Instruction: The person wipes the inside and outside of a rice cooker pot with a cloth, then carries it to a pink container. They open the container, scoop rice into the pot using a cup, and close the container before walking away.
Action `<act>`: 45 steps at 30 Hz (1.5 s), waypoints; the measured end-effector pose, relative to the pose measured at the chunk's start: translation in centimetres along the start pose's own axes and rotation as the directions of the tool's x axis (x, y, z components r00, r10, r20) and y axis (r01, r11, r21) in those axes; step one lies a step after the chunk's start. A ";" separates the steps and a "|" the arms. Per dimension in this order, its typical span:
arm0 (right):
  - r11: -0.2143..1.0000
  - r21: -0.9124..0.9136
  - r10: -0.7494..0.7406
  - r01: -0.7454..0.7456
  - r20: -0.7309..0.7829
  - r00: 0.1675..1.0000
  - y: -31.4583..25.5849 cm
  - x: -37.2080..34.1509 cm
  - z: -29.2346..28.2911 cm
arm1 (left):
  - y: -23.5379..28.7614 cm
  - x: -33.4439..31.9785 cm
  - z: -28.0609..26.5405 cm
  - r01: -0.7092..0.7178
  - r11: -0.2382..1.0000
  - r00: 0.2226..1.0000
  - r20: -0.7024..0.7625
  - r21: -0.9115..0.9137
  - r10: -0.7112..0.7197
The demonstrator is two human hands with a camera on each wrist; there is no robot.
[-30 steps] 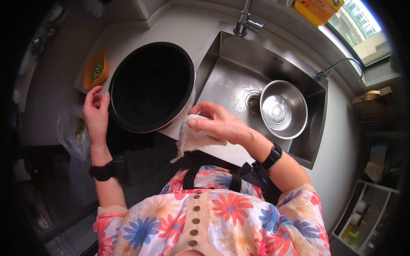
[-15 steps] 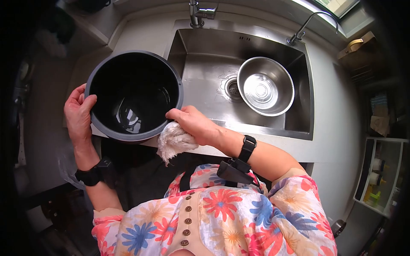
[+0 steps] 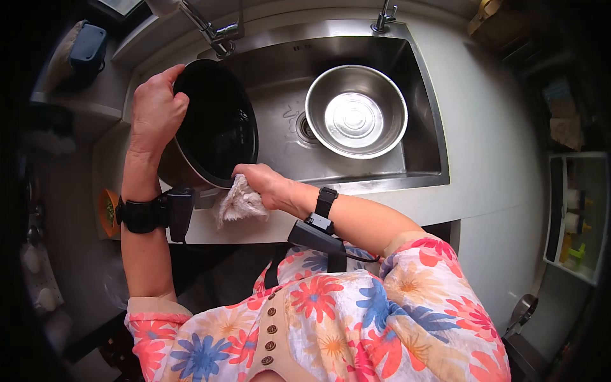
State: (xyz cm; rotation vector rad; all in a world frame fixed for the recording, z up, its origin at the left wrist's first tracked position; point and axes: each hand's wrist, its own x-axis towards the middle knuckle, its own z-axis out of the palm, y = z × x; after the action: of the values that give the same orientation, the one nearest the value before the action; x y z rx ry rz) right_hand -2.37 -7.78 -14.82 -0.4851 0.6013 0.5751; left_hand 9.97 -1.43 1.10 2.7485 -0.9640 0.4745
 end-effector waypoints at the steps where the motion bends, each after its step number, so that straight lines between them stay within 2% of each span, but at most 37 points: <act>1: 1.000 0.006 -0.002 0.002 0.001 1.000 -0.5 0.3 -0.8 | 1.0 0.7 0.8 -0.006 1.000 1.000 0.004 0.001 0.006; 3: 0.994 0.020 0.109 -0.109 0.027 0.994 -1.3 0.8 -2.4 | 3.1 1.7 2.1 0.050 0.993 0.990 0.124 0.103 -0.063; 4: 0.989 0.046 0.137 -0.142 0.100 0.986 -1.3 1.8 -3.5 | 3.9 2.3 2.5 0.046 0.994 0.990 0.132 0.104 -0.059; 8: 0.987 0.113 0.102 -0.117 0.128 0.986 -2.1 0.5 -4.1 | 8.2 4.1 3.2 -0.013 0.987 0.954 0.299 0.162 -0.037; 10: 0.959 0.239 0.074 -0.153 0.310 0.948 -1.7 1.5 -5.0 | 10.4 4.7 2.9 -0.101 0.975 0.928 0.373 0.196 0.021; 11: 0.958 0.242 0.073 -0.152 0.309 0.948 -1.5 1.6 -5.3 | 11.1 4.6 3.2 -0.103 0.975 0.927 0.375 0.195 0.023; 13: 0.919 0.328 0.041 -0.219 0.473 0.880 -1.5 1.8 -5.8 | 12.7 5.0 3.9 -0.179 0.974 0.897 0.431 0.138 0.103; 15: 0.927 0.313 0.044 -0.205 0.454 0.890 -1.7 1.2 -5.3 | 13.8 4.9 4.6 -0.222 0.967 0.886 0.440 0.124 0.147; 17: 0.968 0.222 0.079 -0.121 0.189 0.979 -2.1 -0.9 -4.8 | 14.9 4.7 5.1 -0.282 0.955 0.854 0.479 0.095 0.204; 18: 0.968 0.222 0.078 -0.120 0.191 0.979 -2.5 -2.4 -3.9 | 15.5 4.3 5.0 -0.292 0.952 0.860 0.462 0.094 0.218; 20: 0.980 0.180 0.078 -0.085 0.044 0.996 -3.2 -4.8 -2.7 | 15.8 4.2 4.8 -0.309 0.947 0.850 0.474 0.093 0.231; 22: 0.976 0.195 0.075 -0.094 0.105 0.992 -2.3 -2.6 -4.2 | 15.8 4.0 4.6 -0.319 0.943 0.842 0.484 0.093 0.237; 24: 0.973 0.206 0.074 -0.108 0.166 0.983 -1.3 0.2 -6.4 | 14.4 3.7 3.9 -0.235 0.964 0.917 0.358 0.127 0.177; 25: 0.967 0.219 0.068 -0.131 0.273 0.960 -0.9 1.7 -7.4 | 13.0 3.4 3.3 -0.227 0.965 0.919 0.357 0.132 0.168; 26: 0.960 0.229 0.063 -0.159 0.377 0.924 -0.7 2.3 -7.8 | 11.3 3.0 2.7 -0.160 0.977 0.960 0.253 0.142 0.120; 27: 0.961 0.219 0.077 -0.171 0.382 0.921 -1.1 1.2 -7.1 | 9.5 2.6 2.0 -0.088 0.985 0.987 0.145 0.147 0.067; 29: 0.992 0.111 -0.076 0.068 0.071 0.995 -2.5 -2.5 -4.7 | 5.9 1.1 0.5 0.049 0.998 0.999 0.013 0.028 -0.049; 30: 0.986 0.082 -0.149 0.144 0.059 0.987 -2.7 -2.9 -4.5 | 4.8 0.0 -0.6 0.108 0.994 0.994 -0.024 -0.021 -0.109; 31: 0.989 0.070 -0.137 0.132 0.068 0.988 -2.7 -3.0 -4.4 | 4.1 -1.1 -1.6 0.125 0.992 0.992 -0.029 -0.013 -0.125; 33: 0.950 -0.164 -0.263 0.266 0.040 0.964 -2.6 -3.4 -3.4 | 2.8 -3.3 -3.5 0.375 0.911 0.924 -0.006 -0.170 -0.382; 34: 0.928 -0.229 -0.292 0.292 0.036 0.956 -2.4 -4.1 -2.9 | 1.8 -4.4 -4.0 0.393 0.904 0.916 -0.020 -0.167 -0.401; 35: 0.925 -0.252 -0.282 0.286 0.051 0.958 -1.9 -4.1 -2.8 | 0.7 -5.7 -4.2 0.456 0.836 0.876 -0.010 -0.306 -0.482; 36: 0.889 -0.286 -0.351 0.358 0.077 0.933 -1.4 -3.9 -2.5 | -0.6 -7.0 -4.5 0.499 0.746 0.832 0.004 -0.441 -0.554; 37: 0.846 -0.317 -0.417 0.429 0.107 0.903 -0.9 -3.8 -2.2 | -2.0 -8.3 -4.9 0.507 0.738 0.819 -0.017 -0.445 -0.573; 39: 0.798 -0.410 -0.430 0.441 0.124 0.894 -0.4 -3.7 -1.8 | -4.2 -10.2 -5.3 0.587 0.688 0.790 0.120 -0.427 -0.601; 41: 0.606 -0.511 -0.535 0.609 0.304 0.788 0.5 -4.2 -1.0 | -5.5 -13.0 -6.5 0.553 0.692 0.793 0.038 -0.464 -0.608; 42: 0.600 -0.587 -0.404 0.544 0.364 0.839 0.2 -6.0 -0.1 | -6.5 -14.5 -7.1 0.550 0.705 0.785 -0.011 -0.448 -0.620; 43: 0.538 -0.669 -0.317 0.512 0.403 0.859 0.1 -6.0 -0.2 | -7.6 -16.0 -7.6 0.550 0.716 0.775 -0.057 -0.429 -0.629; 44: 0.535 -0.691 -0.244 0.486 0.425 0.872 -0.1 -6.3 -0.2 | -8.8 -17.6 -8.0 0.512 0.710 0.757 -0.136 -0.484 -0.639; 45: 0.528 -0.713 -0.168 0.461 0.445 0.880 -0.5 -6.7 0.0 | -8.9 -18.7 -9.0 0.519 0.708 0.747 -0.149 -0.479 -0.648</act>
State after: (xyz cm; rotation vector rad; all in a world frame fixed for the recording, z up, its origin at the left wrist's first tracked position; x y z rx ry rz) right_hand -6.67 -10.52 -10.38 -1.3245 -0.1380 0.5305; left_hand -0.28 18.68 2.08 2.3078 -0.0462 0.4877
